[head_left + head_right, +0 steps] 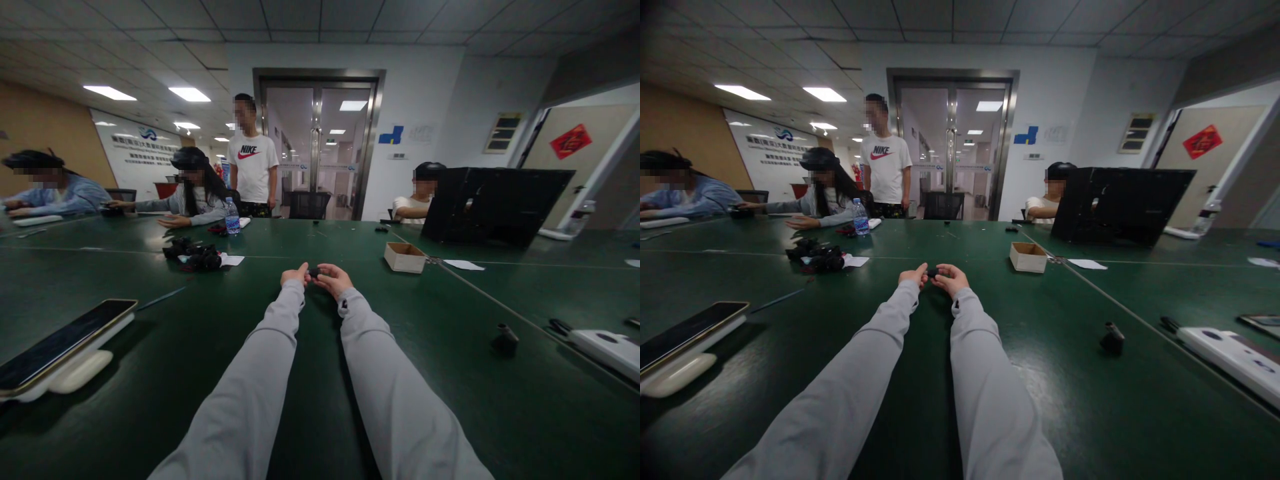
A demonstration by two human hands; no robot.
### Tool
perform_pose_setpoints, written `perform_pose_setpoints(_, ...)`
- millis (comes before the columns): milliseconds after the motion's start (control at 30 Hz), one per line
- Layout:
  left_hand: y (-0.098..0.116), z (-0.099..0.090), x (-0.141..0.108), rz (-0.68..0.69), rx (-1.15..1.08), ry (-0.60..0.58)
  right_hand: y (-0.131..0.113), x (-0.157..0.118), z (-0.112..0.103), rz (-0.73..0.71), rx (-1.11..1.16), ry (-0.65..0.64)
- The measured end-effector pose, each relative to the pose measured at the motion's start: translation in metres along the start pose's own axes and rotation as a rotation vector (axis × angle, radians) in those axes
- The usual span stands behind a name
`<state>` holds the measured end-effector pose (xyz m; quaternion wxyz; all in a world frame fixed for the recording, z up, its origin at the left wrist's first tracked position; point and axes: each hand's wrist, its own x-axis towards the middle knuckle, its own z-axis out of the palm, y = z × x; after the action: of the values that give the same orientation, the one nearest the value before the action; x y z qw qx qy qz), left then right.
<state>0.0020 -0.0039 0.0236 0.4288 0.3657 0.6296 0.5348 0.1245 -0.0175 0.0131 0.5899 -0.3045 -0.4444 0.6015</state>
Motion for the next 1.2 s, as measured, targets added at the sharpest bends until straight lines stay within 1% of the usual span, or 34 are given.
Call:
perform_pose_setpoints(67,0.000,0.000,0.000,-0.020,0.014,0.009,0.001,0.000,0.000,-0.012,-0.008,-0.002)
perform_pose_setpoints(100,0.000,-0.001,0.000,-0.005,0.033,0.009,0.001,0.000,0.000,-0.013,-0.013,-0.005)
perform_pose_setpoints(200,-0.004,-0.002,0.000,0.125,0.062,-0.007,0.000,-0.001,-0.001,0.006,-0.021,-0.009)
perform_pose_setpoints(267,-0.007,-0.002,0.000,0.199,0.021,-0.031,-0.002,-0.002,-0.001,0.028,-0.014,-0.004)
perform_pose_setpoints(333,-0.010,-0.001,0.000,0.249,-0.028,-0.067,-0.003,-0.002,-0.001,0.047,-0.015,0.018)
perform_pose_setpoints(467,-0.015,0.003,0.002,0.388,-0.107,-0.163,-0.004,0.000,0.000,0.077,-0.040,0.117)
perform_pose_setpoints(567,-0.018,0.003,0.004,0.455,-0.107,-0.232,-0.006,0.001,0.000,0.083,-0.046,0.168)
perform_pose_setpoints(667,-0.021,0.001,0.006,0.497,-0.085,-0.277,-0.007,0.001,0.000,0.090,-0.061,0.180)
perform_pose_setpoints(833,-0.022,-0.004,0.012,0.488,-0.071,-0.343,-0.008,0.001,-0.002,0.104,-0.078,0.203)
perform_pose_setpoints(933,-0.020,-0.005,0.014,0.510,-0.161,-0.419,-0.009,0.001,-0.003,0.099,-0.061,0.219)
perform_pose_setpoints(967,-0.019,-0.004,0.014,0.480,-0.203,-0.430,-0.009,0.001,-0.003,0.097,-0.057,0.220)
perform_pose_setpoints(1000,-0.018,-0.004,0.013,0.422,-0.241,-0.426,-0.009,0.000,-0.004,0.095,-0.055,0.218)
perform_pose_setpoints(1100,-0.017,0.000,0.010,0.206,-0.272,-0.368,-0.009,0.000,-0.004,0.094,-0.067,0.199)
perform_pose_setpoints(1133,-0.017,0.001,0.010,0.171,-0.254,-0.345,-0.009,0.000,-0.004,0.097,-0.077,0.193)
perform_pose_setpoints(1200,-0.017,0.002,0.009,0.171,-0.196,-0.309,-0.008,0.001,-0.004,0.099,-0.099,0.190)
